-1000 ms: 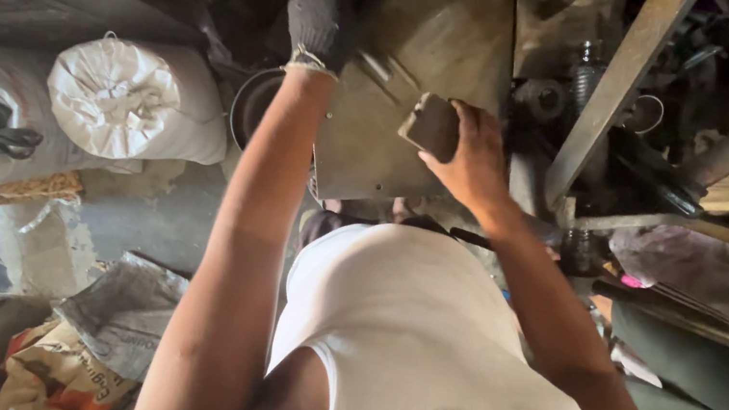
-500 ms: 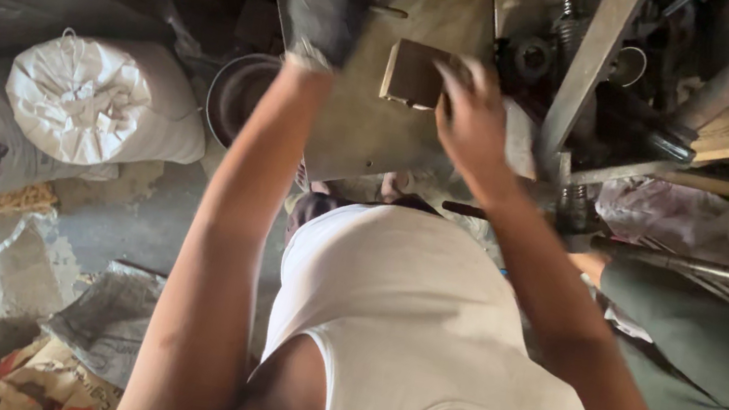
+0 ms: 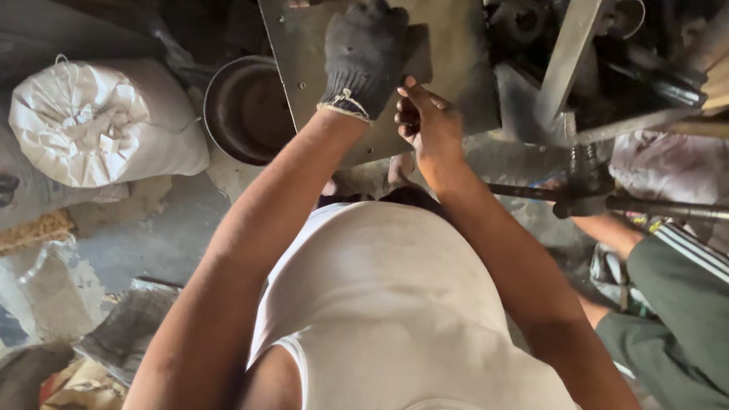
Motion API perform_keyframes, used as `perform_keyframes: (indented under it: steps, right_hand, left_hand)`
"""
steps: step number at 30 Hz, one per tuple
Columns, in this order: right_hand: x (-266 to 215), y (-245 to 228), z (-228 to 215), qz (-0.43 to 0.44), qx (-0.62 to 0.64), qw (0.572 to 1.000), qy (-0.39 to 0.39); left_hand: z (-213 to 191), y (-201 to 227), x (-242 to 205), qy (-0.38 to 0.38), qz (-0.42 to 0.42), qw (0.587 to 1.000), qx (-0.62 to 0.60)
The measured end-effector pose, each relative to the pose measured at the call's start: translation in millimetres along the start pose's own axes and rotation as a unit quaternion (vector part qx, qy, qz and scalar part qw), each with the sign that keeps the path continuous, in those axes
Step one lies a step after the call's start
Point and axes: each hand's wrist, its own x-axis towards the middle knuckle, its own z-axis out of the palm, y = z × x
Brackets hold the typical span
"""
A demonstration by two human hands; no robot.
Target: The person repeatedly places small metal pieces into a manual press, operates the lever to compress them, and removes the formed parts. The person handles the pieces one at a time and cycles the press throughout the clip.
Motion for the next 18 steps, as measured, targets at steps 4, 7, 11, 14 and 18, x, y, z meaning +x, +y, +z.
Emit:
perform_keyframes:
  steps: [4, 7, 11, 14, 18]
  right_hand:
    - [3, 20, -5, 0.02, 0.155, 0.987, -0.037]
    - [3, 31, -8, 0.021, 0.208, 0.977, -0.048]
    - [8, 38, -5, 0.013, 0.21, 0.978, -0.008]
    - [12, 40, 0, 0.007, 0.205, 0.979, 0.004]
    - [1, 39, -5, -0.066, 0.078, 0.995, 0.013]
  left_hand:
    - [6, -2, -9, 0.02, -0.042, 0.998, -0.035]
    - [7, -3, -13, 0.059, -0.034, 0.996, -0.058]
    - [9, -5, -11, 0.052, -0.035, 0.997, -0.055]
    - [9, -6, -10, 0.049, -0.032, 0.997, -0.055]
    - [6, -2, -12, 0.059, -0.038, 0.996, -0.046]
